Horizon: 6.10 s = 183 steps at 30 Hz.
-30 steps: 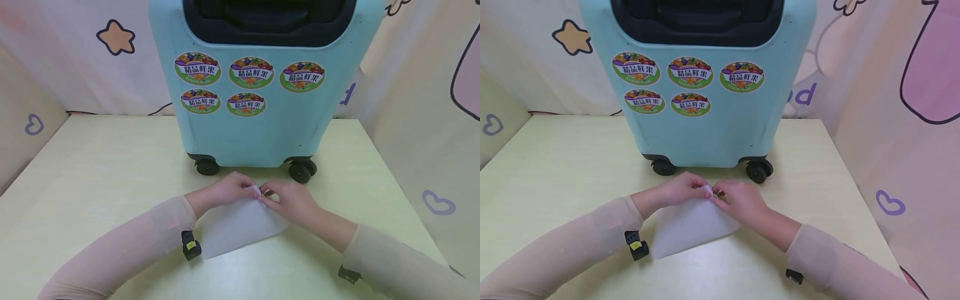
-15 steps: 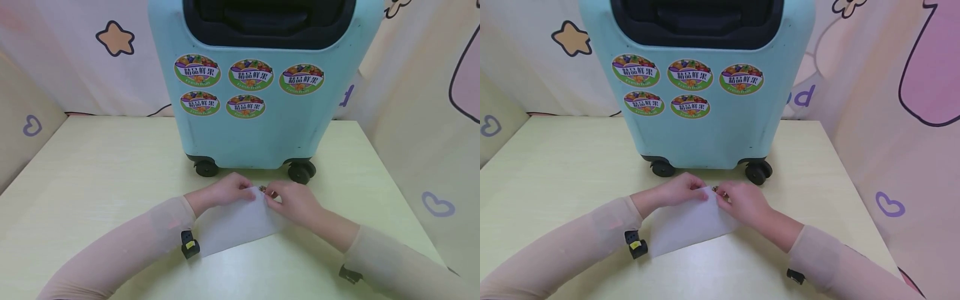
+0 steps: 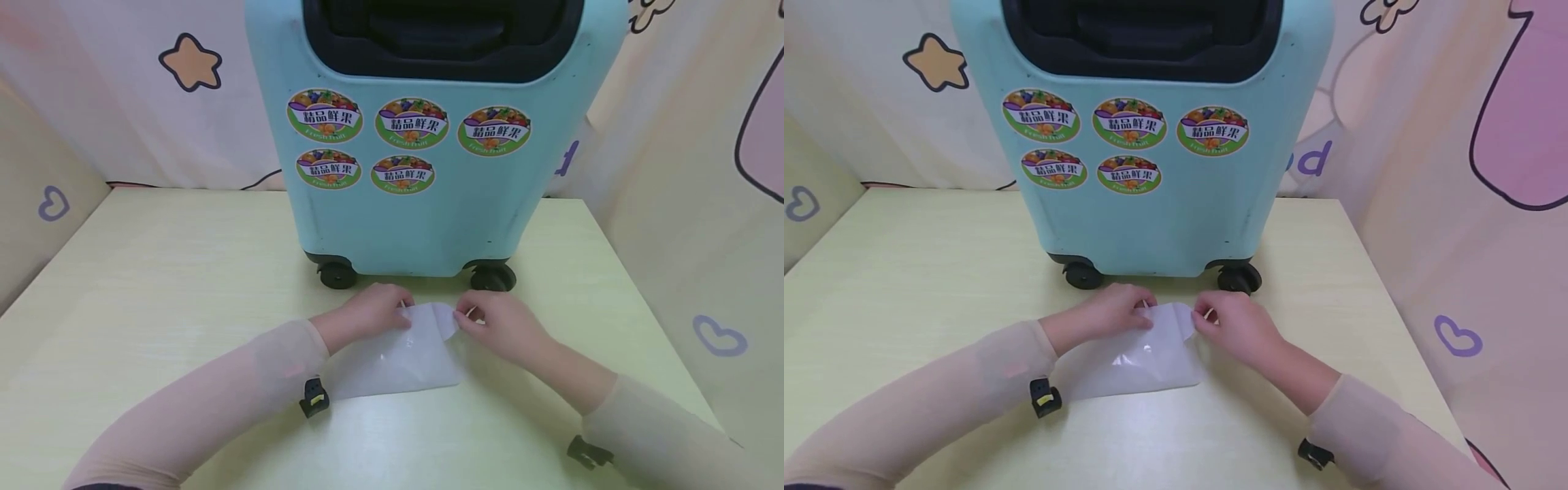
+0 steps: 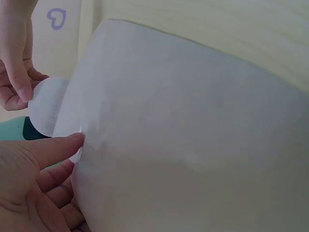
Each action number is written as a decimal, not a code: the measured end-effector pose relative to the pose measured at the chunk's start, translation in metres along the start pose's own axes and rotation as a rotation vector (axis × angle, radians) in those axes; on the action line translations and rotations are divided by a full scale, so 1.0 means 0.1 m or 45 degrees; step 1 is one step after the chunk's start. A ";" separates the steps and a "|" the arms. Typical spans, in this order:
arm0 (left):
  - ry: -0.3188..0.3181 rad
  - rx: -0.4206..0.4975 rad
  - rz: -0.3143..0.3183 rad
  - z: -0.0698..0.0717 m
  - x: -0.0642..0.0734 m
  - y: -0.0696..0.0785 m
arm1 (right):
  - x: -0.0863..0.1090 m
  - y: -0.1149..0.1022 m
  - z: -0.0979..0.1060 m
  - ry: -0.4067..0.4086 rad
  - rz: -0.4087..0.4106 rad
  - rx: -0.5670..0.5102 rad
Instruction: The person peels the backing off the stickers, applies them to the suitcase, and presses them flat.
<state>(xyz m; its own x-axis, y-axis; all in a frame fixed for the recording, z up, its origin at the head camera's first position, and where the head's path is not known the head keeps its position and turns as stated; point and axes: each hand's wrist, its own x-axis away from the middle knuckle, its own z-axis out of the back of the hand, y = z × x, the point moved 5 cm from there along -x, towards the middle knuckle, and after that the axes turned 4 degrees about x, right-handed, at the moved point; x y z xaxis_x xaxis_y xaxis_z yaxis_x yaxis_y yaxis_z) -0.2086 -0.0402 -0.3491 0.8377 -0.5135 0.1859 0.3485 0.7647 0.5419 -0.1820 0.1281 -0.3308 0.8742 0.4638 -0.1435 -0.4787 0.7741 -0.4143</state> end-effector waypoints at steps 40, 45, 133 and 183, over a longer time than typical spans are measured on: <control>0.400 0.293 -0.230 0.14 0.30 0.34 | 0.11 -0.03 0.34 0.179 -0.133 -0.120; 0.335 0.637 -0.294 0.11 0.43 0.52 | 0.09 -0.14 0.29 0.199 -0.126 -0.183; 1.321 -0.942 -0.524 1.77 0.37 1.13 | -0.31 -0.08 1.24 0.764 0.028 -0.458; 1.296 -1.028 -0.341 1.70 0.22 1.18 | -0.24 -0.21 1.29 1.111 0.131 -0.073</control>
<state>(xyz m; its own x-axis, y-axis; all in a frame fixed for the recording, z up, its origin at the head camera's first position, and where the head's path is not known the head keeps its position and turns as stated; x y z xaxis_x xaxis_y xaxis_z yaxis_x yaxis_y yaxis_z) -0.2208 -0.0279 -0.1417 0.5198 -0.4356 -0.7349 0.4051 0.8831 -0.2369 -0.2038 0.1563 -0.2030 0.5885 0.0175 -0.8083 -0.5741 0.7130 -0.4025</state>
